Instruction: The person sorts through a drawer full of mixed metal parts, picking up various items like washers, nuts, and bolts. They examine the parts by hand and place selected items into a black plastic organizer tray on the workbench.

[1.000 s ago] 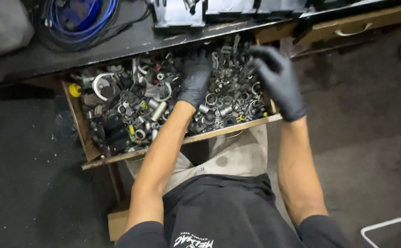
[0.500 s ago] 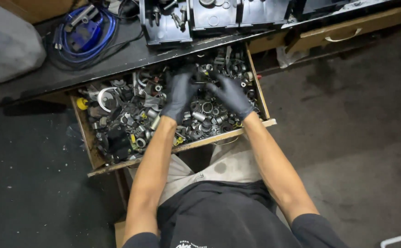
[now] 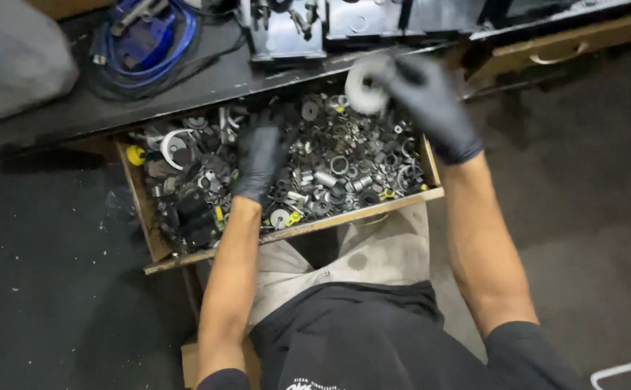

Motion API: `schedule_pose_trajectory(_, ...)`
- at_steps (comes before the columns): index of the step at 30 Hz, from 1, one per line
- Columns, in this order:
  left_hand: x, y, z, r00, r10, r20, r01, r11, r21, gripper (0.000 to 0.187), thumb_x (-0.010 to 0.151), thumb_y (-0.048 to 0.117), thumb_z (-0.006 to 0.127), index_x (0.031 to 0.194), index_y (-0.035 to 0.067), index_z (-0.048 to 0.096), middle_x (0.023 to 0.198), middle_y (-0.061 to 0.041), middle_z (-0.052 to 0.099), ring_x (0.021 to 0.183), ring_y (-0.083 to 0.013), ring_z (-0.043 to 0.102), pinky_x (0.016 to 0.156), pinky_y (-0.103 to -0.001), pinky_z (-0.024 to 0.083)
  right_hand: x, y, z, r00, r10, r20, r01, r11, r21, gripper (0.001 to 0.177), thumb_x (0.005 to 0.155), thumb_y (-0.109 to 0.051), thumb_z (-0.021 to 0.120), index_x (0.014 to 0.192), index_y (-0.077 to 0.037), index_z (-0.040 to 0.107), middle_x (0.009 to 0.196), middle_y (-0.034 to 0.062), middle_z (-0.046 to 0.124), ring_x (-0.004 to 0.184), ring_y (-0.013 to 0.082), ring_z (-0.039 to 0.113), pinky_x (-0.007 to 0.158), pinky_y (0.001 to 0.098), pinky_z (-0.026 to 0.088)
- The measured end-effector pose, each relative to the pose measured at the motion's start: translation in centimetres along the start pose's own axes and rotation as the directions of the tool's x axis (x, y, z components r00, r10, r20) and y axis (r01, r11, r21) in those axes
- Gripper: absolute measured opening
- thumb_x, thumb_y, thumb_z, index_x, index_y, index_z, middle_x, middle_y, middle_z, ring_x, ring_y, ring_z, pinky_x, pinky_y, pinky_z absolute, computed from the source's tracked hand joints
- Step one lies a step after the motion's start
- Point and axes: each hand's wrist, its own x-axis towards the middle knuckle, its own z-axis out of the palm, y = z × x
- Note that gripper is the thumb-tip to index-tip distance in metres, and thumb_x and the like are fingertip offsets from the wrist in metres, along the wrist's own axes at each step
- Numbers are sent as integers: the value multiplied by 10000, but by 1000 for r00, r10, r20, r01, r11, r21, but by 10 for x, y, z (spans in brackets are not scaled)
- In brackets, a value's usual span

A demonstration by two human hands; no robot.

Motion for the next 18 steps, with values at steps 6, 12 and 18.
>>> schedule_pose_trajectory(6, 21, -47, 97, 841, 243, -483, -99, 947, 304, 415, 925, 570, 694, 1105, 197, 697, 1059, -101, 653, 916, -316, 583, 739, -445, 444, 29, 0, -11, 969, -198, -146, 225, 954, 199, 304, 1153, -14, 566, 1421, -35, 423, 1427, 219, 559, 1363, 305, 588, 1185, 370, 499)
schedule_pose_trajectory(12, 75, -35, 156, 802, 424, -420, -124, 807, 578, 152, 759, 213, 634, 867, 240, 737, 840, -42, 676, 771, -284, 631, 666, -433, 482, -26, 14, 9, 984, 86, -158, -56, 981, 187, 340, 1096, -66, 534, 1434, -68, 497, 1179, 131, 679, 1022, 199, 687, 982, 324, 578)
schedule_pose_trajectory(18, 57, -16, 129, 828, 348, -440, -132, 883, 451, 102, 725, 178, 799, 755, 263, 752, 816, 7, 726, 770, -273, 687, 651, -437, 502, -43, 62, 23, 982, 179, -68, -161, 965, 208, 331, 1057, -93, 624, 1388, -80, 619, 1059, 161, 722, 926, 200, 712, 834, 362, 623)
